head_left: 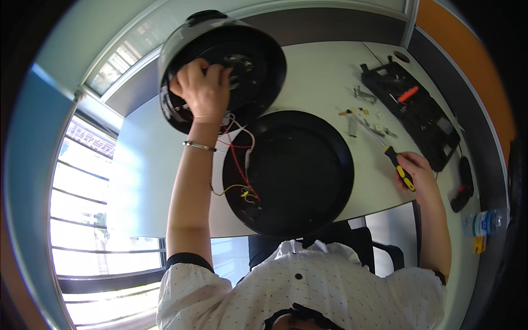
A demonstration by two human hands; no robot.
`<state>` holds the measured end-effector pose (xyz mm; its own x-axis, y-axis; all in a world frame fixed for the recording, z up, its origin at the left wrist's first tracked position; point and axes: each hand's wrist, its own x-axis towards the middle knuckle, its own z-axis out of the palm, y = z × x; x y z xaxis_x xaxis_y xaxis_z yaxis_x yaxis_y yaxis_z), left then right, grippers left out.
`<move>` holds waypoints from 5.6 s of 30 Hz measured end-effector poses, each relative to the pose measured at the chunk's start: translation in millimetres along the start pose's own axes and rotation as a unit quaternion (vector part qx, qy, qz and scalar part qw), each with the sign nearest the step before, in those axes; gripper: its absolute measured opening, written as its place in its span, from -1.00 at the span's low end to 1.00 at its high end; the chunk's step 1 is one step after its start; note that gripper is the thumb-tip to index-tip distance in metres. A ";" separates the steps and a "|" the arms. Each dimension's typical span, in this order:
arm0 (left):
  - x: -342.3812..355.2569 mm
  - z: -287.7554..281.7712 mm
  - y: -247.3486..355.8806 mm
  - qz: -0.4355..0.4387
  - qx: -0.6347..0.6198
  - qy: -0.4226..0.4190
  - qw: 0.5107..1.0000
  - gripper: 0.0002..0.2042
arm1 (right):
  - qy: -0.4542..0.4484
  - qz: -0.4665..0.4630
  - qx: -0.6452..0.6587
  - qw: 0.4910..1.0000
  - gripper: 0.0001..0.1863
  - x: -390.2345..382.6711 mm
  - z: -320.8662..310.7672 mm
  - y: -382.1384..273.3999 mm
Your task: The person uses a screwdriver to tighten screws on the internal components of a disassembled appliance. They repeatedly adjust wires and secure parts within the device's housing.
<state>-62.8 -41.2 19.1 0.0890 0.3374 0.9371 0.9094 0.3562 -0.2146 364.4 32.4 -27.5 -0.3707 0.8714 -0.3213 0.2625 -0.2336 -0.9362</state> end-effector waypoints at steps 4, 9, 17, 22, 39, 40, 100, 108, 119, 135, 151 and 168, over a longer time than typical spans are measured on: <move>-1.8 3.3 -1.6 -0.002 -0.003 0.022 1.000 -0.84 | -0.011 -0.001 -0.008 1.000 -0.73 2.2 1.2 -0.5; -1.6 4.2 -2.1 -0.001 -0.008 0.019 1.000 -0.84 | -0.012 0.001 -0.015 1.000 -0.73 0.4 4.0 -1.7; -1.7 1.4 -1.4 -0.011 -0.013 0.007 1.000 -0.84 | -0.020 0.002 -0.019 1.000 -0.72 -0.5 4.9 -2.2; -3.3 -4.5 -1.3 -0.004 -0.009 0.005 1.000 -0.84 | -0.019 -0.001 -0.005 1.000 -0.73 -1.7 4.4 -1.7; 57.1 -35.6 122.7 -0.162 -0.601 -0.547 0.559 -0.60 | -0.131 -0.006 0.213 0.968 -0.69 -46.9 -5.7 -1.4; 55.9 -31.6 128.6 -0.168 -0.614 -0.552 0.539 -0.63 | -0.142 -0.007 0.220 0.965 -0.69 -47.4 -5.6 -0.4; -13.5 -23.9 -4.1 0.078 -0.088 -0.064 0.991 -0.79 | -0.087 -0.348 -0.152 0.921 -0.61 2.9 126.3 -59.8; -12.6 -7.4 -6.7 0.069 -0.038 0.026 0.997 -0.72 | -0.067 -0.421 -0.167 0.889 -0.64 21.1 154.5 -63.8; -5.5 10.2 -8.0 0.055 -0.056 0.046 0.996 -0.78 | -0.031 -0.477 -0.181 0.859 -0.66 26.1 174.6 -76.9; -3.0 12.6 -6.5 0.045 -0.062 0.047 0.996 -0.86 | -0.027 -0.466 -0.173 0.867 -0.66 22.4 174.1 -73.9; -2.5 12.9 -5.8 0.045 -0.066 0.045 0.996 -0.88 | -0.023 -0.477 -0.176 0.861 -0.68 24.7 176.9 -69.1; -2.6 10.7 -5.0 0.039 -0.058 0.035 0.997 -0.86 | -0.022 -0.478 -0.171 0.861 -0.67 26.2 179.0 -64.9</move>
<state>-71.9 -34.5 14.8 0.1859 0.2969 0.9366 0.9392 0.2263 -0.2582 178.2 -6.9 -0.6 -0.5951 0.5755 0.5609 0.0627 0.7291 -0.6815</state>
